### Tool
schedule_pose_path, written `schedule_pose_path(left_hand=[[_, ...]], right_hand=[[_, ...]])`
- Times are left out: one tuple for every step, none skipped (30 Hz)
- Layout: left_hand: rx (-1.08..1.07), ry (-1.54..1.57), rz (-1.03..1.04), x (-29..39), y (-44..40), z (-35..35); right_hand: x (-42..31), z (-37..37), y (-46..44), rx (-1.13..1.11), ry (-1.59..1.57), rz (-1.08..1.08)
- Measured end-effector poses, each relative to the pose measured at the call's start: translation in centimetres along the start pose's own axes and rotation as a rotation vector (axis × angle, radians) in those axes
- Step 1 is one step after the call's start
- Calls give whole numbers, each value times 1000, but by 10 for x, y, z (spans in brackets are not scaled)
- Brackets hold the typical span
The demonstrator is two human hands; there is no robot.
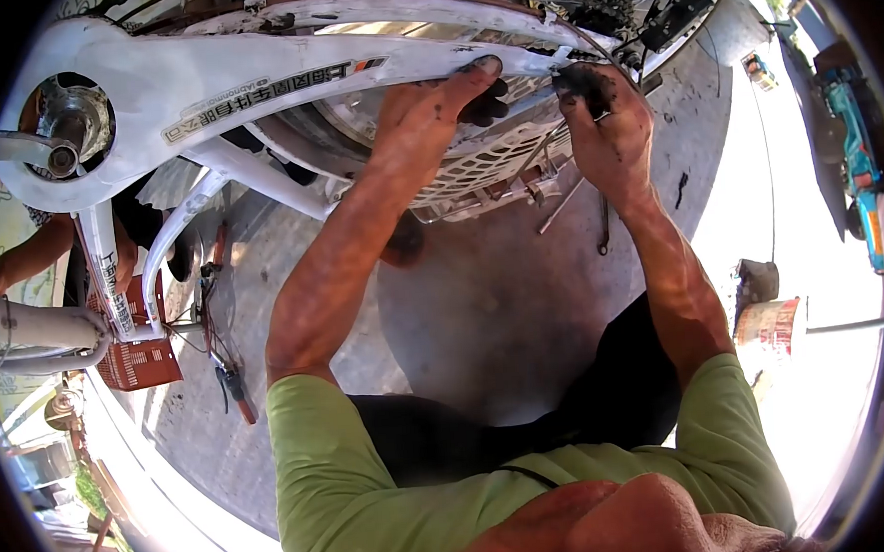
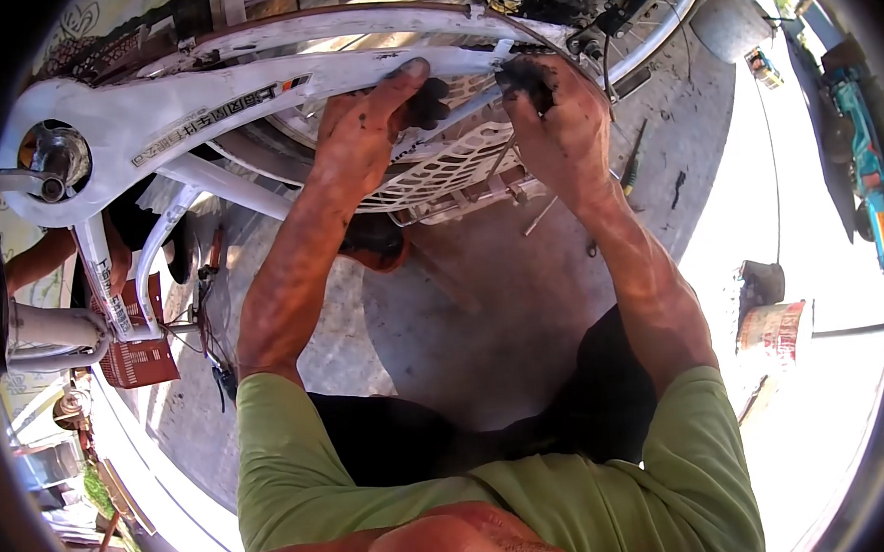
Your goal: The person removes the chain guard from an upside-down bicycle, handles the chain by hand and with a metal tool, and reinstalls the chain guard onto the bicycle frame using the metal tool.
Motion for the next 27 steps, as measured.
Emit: schedule_pose_path(left_hand=[[1,46,29,-2,-1,1],[3,92,58,-6,-2,3],[6,138,87,-5,-3,4],[2,126,64,-4,-2,4],[0,114,42,-1,-1,3],[-4,102,18,1,-1,2],[-3,103,38,0,-1,2],[-2,104,58,-2,-2,3],[-2,104,78,-4,-2,3],[-11,119,73,-4,-3,3],[-21,135,68,-5,-3,2],[-30,150,63,-5,-4,1],[-30,127,66,-6,-4,1],[-31,103,68,-6,-4,1],[-30,80,69,-7,-4,1],[-27,72,69,-7,-3,1],[-22,65,69,-6,-3,2],[-18,58,69,-5,-4,2],[-22,49,76,-5,-4,1],[-26,41,84,-6,-4,1],[-28,52,76,-5,-4,0],[-29,63,69,-5,-4,0],[-29,93,46,-3,-3,1],[-28,123,23,-2,-2,1],[-2,141,47,-3,-2,2],[24,160,72,-4,-3,4],[49,177,96,-5,-2,5]], right_hand=[[-1,0,-1,1,-3,-9],[0,0,-1,-3,-9,2],[1,0,-2,-8,-16,13],[1,1,-2,-13,-23,24],[1,1,-3,-11,-32,52],[0,2,-3,-10,-40,81],[-2,2,-3,-9,-47,111],[-5,1,-4,-17,-55,145],[-9,0,-5,-25,-62,179],[-10,0,-6,-33,-70,212],[-9,0,-6,-34,-76,222],[-8,1,-5,-36,-81,232],[-7,1,-5,-37,-88,241],[-6,1,-6,-47,-83,246],[-6,0,-7,-57,-78,250],[-5,0,-7,-68,-74,254],[-4,1,-7,-76,-103,306],[-2,2,-7,-85,-131,357],[-1,3,-7,-94,-159,410],[-1,3,-7,-92,-164,423],[-2,2,-7,-91,-168,435],[-2,2,-7,-90,-172,448],[-2,2,-7,-90,-173,439],[-1,2,-7,-91,-174,429],[0,2,-8,-92,-175,418],[-1,2,-8,-94,-157,421],[-2,2,-9,-96,-140,424]])
Point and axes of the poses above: each hand's wrist, its own y-axis away from the middle knuckle, its own z-axis out of the palm, x = y × z, the point moved 2 cm from there along -y, towards the middle knuckle
